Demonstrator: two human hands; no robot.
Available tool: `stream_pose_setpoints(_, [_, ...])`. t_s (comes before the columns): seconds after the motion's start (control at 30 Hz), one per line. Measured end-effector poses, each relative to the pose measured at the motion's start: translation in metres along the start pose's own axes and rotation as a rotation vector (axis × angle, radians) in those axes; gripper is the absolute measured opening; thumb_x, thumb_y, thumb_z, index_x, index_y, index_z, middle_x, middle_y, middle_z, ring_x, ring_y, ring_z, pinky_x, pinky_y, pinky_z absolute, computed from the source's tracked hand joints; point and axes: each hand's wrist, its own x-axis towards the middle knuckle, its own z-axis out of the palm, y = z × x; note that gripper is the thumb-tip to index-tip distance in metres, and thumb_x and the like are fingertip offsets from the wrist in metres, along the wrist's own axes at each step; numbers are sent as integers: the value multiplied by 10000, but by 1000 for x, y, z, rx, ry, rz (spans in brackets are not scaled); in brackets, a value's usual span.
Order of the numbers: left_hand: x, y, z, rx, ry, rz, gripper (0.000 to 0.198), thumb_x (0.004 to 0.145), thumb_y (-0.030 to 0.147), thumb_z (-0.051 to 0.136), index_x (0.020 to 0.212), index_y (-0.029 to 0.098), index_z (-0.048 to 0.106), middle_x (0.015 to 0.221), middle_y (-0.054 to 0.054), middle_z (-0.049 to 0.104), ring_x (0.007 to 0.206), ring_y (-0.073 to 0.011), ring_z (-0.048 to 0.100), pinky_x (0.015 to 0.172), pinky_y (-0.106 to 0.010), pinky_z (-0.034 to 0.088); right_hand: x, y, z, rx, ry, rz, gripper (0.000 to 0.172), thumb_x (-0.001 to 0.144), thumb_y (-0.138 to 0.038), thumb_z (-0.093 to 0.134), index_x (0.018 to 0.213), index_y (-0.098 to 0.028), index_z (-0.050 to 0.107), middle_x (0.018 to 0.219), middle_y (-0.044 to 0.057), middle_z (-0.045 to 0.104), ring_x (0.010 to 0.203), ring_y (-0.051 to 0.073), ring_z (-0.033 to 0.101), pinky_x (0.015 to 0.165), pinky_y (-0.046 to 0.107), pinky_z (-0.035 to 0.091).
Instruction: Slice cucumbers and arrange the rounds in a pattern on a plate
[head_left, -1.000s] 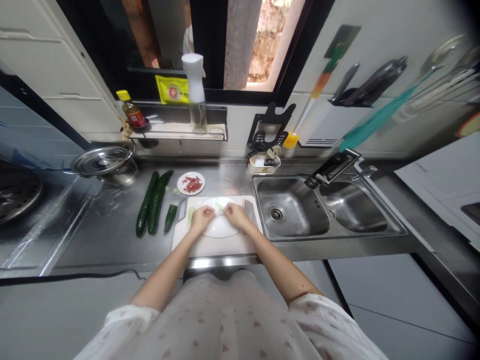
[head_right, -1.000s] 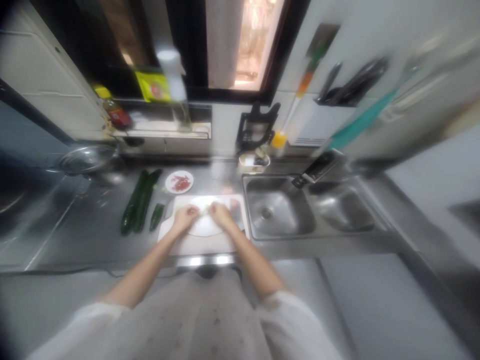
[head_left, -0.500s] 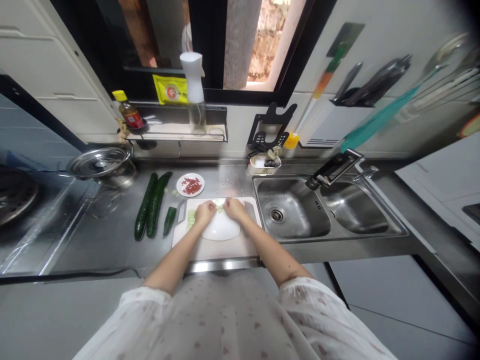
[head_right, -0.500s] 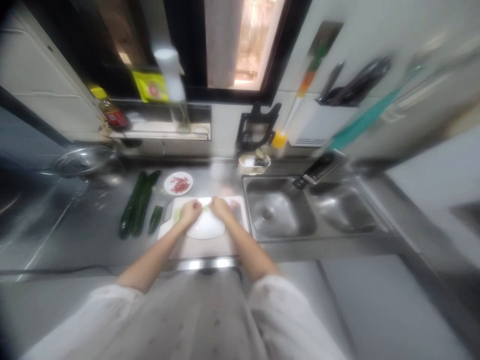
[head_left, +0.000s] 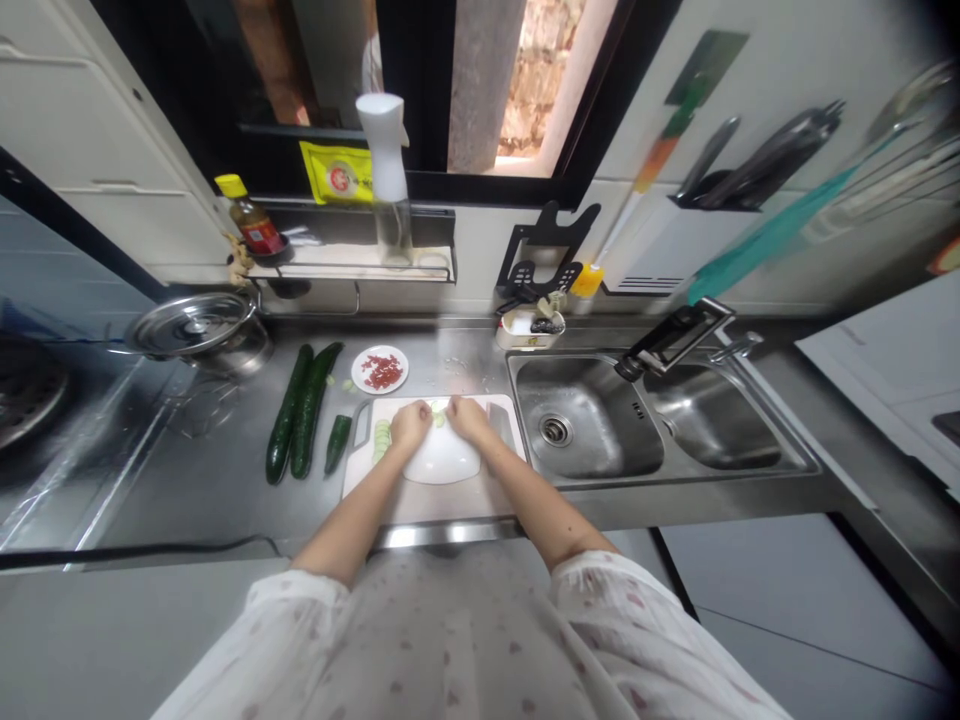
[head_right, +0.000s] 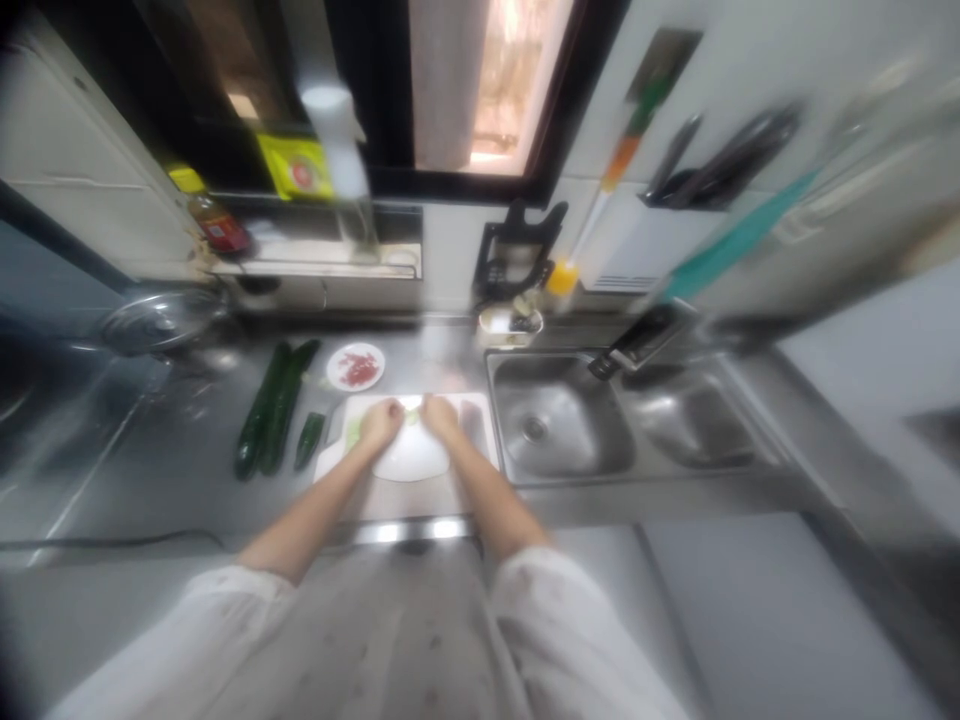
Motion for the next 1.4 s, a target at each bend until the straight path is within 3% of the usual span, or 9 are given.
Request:
stream_pose_setpoints(0.47, [-7, 4, -2, 184, 10, 87, 233, 878, 246, 460, 992, 210, 659, 1007, -77, 661, 929, -205, 595, 778, -282, 425, -2, -6, -1, -133, -35, -28, 299, 940, -204, 388, 1161, -123, 572, 1062, 157, 668, 1014, 209, 604, 802, 261, 415])
stream_pose_setpoints(0.6, [-13, 0, -2, 262, 71, 248, 256, 891, 238, 453, 1068, 217, 637, 1101, -83, 596, 1033, -213, 521, 832, -296, 425, -1, -5, 0, -139, -34, -34, 308, 942, -204, 385, 1185, -116, 552, 1048, 158, 669, 1014, 210, 606, 806, 262, 418])
stream_pose_setpoints(0.77, [-22, -8, 2, 388, 26, 482, 281, 917, 234, 417, 1102, 216, 628, 1098, -92, 567, 1054, -231, 456, 849, -322, 415, 0, -5, 0, -132, -32, -37, 305, 941, -213, 394, 1183, -114, 549, 1038, 158, 671, 1015, 212, 606, 805, 263, 420])
stream_pose_setpoints(0.93, [-24, -12, 4, 446, 4, 508, 345, 926, 234, 399, 1224, 220, 573, 1110, -99, 563, 1041, -243, 442, 824, -337, 412, 0, -5, 1, -125, -15, -36, 284, 940, -205, 397, 1153, -110, 558, 1014, 158, 675, 990, 212, 612, 793, 265, 421])
stream_pose_setpoints(1.4, [-21, -9, 2, 496, -53, 511, 343, 931, 195, 357, 1190, 195, 582, 1088, -123, 558, 1012, -251, 448, 800, -351, 419, 0, -3, 4, -114, -11, -24, 269, 941, -178, 392, 1160, -118, 536, 1017, 157, 673, 978, 210, 611, 778, 261, 412])
